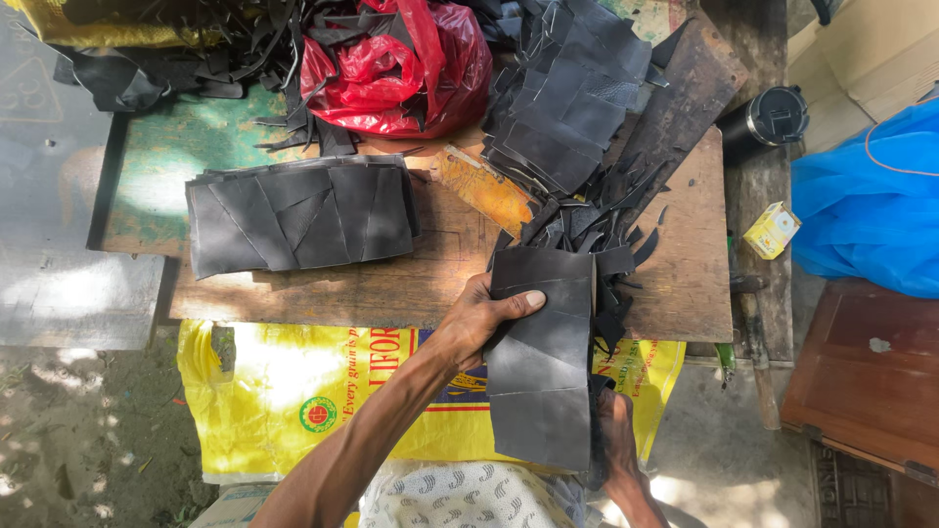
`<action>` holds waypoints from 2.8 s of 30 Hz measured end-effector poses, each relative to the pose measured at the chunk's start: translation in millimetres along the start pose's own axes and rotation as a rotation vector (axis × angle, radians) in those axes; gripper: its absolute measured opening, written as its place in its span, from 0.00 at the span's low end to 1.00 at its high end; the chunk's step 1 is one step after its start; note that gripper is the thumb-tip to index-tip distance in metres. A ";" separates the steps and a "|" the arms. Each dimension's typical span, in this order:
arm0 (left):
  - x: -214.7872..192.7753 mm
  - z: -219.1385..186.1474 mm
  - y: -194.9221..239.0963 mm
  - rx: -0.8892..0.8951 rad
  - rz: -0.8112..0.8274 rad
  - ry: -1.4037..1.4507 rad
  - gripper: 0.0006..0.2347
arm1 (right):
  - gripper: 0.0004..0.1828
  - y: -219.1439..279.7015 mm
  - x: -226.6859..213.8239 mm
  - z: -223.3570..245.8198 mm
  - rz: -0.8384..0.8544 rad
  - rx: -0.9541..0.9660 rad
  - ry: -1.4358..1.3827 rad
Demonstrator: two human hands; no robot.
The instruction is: The person uses shears to cut a black rubber sheet into smaller rectangular pieces. The person holds the sheet with one hand and cuts with the other, stacking the cut pieces on the table.
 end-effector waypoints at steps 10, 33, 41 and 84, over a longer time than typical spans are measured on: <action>4.4 -8.7 6.1 -0.001 0.017 -0.086 0.11 | 0.15 18.0 10.7 96.2 0.081 -0.191 0.133; 7.2 -19.1 23.4 -0.070 0.025 -0.090 0.13 | 0.16 -3.0 24.4 12.7 -0.118 0.378 -0.653; -2.2 -54.6 15.8 0.121 -0.008 -0.031 0.14 | 0.24 -7.9 19.4 106.4 0.127 -0.118 -0.676; -35.4 -29.5 112.3 0.208 -0.132 -0.552 0.09 | 0.12 -7.8 34.6 94.8 0.081 0.138 -0.379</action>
Point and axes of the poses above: each hand's wrist, its own y-axis away from the middle knuckle, its own x-axis out of the palm, z = x × y, the point moved 4 cm from there along -y, towards the middle knuckle, and after that the axes turned 5 degrees about y, right-handed, at the moved point
